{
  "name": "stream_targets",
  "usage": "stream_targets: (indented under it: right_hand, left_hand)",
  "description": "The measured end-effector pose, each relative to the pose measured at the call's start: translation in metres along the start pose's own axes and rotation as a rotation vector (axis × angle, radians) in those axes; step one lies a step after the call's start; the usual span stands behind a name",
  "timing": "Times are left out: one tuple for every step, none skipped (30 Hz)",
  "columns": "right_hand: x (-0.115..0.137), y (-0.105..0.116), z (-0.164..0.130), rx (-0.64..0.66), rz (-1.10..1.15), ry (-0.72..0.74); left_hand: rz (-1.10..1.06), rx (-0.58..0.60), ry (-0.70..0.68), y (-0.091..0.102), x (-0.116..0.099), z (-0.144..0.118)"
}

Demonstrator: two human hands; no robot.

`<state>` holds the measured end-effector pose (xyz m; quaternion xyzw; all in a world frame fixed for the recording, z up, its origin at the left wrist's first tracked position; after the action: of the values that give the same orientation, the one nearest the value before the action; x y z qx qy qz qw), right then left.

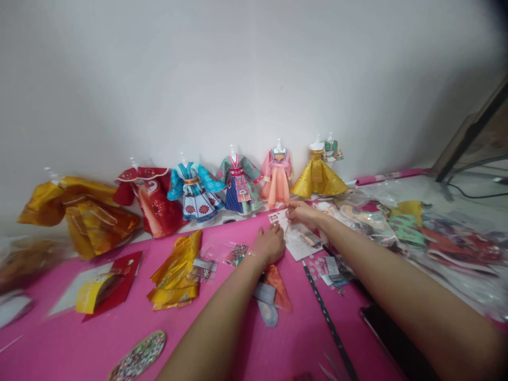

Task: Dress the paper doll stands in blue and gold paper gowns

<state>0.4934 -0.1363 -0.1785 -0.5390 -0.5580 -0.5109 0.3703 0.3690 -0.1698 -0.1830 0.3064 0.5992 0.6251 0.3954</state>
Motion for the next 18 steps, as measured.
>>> stream_targets:
  right_hand:
    - [0.001,0.0,-0.002,0.01,0.009,-0.002]
    - [0.002,-0.001,-0.004,0.02,0.018,-0.002]
    - [0.003,-0.001,-0.006,0.03,0.028,0.0]
    - [0.004,-0.002,-0.008,0.039,0.037,0.003]
    - [0.006,-0.002,-0.011,0.047,0.046,0.009]
    - [0.009,-0.002,-0.014,0.052,0.057,0.018]
    - [0.012,-0.002,-0.017,0.055,0.068,0.028]
    - [0.015,-0.002,-0.02,0.058,0.079,0.039]
    - [0.018,-0.002,-0.023,0.06,0.089,0.049]
    - [0.021,-0.001,-0.026,0.063,0.097,0.059]
    - [0.024,-0.001,-0.03,0.067,0.105,0.069]
    - [0.028,-0.001,-0.034,0.072,0.111,0.079]
    - [0.032,-0.001,-0.038,0.076,0.117,0.09]
    - [0.036,0.0,-0.042,0.079,0.123,0.104]
    - [0.04,0.0,-0.047,0.081,0.13,0.119]
    - [0.045,0.0,-0.052,0.083,0.137,0.134]
    - [0.05,0.0,-0.058,0.085,0.145,0.149]
    - [0.055,0.0,-0.064,0.09,0.151,0.162]
  left_hand:
    - [0.006,-0.004,-0.001,0.0,0.0,0.0]
    - [0.012,-0.008,-0.003,0.0,0.0,0.0]
    - [0.017,-0.01,-0.005,-0.001,0.0,0.0]
    - [0.022,-0.012,-0.006,-0.001,0.0,0.0]
    - [0.026,-0.013,-0.006,-0.002,0.001,0.0]
    - [0.03,-0.014,-0.006,-0.002,0.001,0.0]
    - [0.033,-0.014,-0.005,-0.002,0.001,0.0]
    - [0.036,-0.013,-0.004,-0.002,0.0,0.0]
    - [0.038,-0.012,-0.003,-0.002,0.0,0.0]
    - [0.039,-0.01,-0.001,-0.002,0.0,0.0]
    - [0.04,-0.009,0.001,-0.002,0.0,0.0]
    - [0.04,-0.008,0.003,-0.002,0.0,0.001]
    - [0.039,-0.008,0.006,-0.002,0.0,0.001]
    - [0.037,-0.009,0.008,-0.002,0.0,0.001]
    - [0.034,-0.009,0.011,-0.002,0.0,0.001]
    - [0.03,-0.01,0.014,-0.002,0.0,0.002]
    - [0.025,-0.011,0.016,-0.002,0.0,0.002]
    - [0.017,-0.013,0.019,-0.002,0.001,0.002]
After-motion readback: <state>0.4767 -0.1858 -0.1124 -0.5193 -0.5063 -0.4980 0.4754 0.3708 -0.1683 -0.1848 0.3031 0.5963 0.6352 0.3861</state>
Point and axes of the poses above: each hand's wrist, its own z-axis towards the middle knuckle, its own y-axis out of the back of the hand, x = y × z, the point moved 8 cm from there along z, towards the middle knuckle, and after that the axes turned 4 degrees about -y, right-handed, at the moved point
